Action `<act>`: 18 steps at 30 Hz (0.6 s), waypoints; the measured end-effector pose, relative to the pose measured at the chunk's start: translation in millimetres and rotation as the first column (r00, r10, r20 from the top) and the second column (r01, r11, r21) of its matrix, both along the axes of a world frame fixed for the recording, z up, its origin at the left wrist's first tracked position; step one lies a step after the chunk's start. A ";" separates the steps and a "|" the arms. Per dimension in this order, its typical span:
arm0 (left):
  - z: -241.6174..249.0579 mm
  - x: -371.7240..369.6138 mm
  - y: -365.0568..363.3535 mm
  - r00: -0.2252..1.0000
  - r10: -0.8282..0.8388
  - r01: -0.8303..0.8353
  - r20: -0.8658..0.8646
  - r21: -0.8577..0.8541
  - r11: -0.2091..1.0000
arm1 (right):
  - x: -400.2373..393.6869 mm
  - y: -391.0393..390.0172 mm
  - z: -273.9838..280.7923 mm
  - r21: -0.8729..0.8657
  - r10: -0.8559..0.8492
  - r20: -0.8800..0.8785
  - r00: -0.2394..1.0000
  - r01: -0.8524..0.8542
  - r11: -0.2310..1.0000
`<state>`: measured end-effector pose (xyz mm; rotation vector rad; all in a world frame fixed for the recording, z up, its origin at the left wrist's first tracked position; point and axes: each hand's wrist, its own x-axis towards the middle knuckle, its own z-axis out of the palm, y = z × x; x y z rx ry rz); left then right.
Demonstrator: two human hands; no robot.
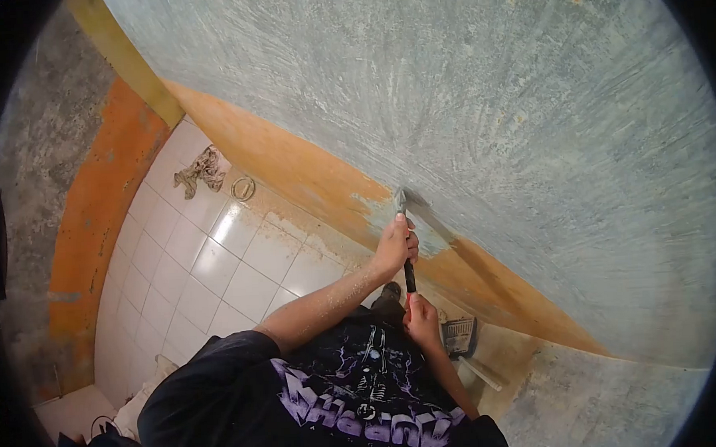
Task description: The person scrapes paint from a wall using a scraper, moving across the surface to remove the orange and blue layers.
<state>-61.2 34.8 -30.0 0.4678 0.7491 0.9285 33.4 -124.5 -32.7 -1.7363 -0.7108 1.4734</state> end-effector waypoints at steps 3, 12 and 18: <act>0.8 -3.7 6.1 1.000 -0.011 0.011 0.005 0.003 1.000 | -0.9 2.5 -13.2 0.053 0.007 0.017 1.000 -0.008 0.999; -2.1 -13.9 14.5 0.999 -0.027 0.028 0.045 -0.004 1.000 | -7.3 12.0 2.2 -0.015 0.011 0.026 1.000 -0.010 1.000; -5.3 -18.8 8.9 0.999 -0.028 0.028 0.016 0.009 1.000 | -18.2 8.2 3.7 0.016 -0.015 -0.003 1.000 0.015 1.000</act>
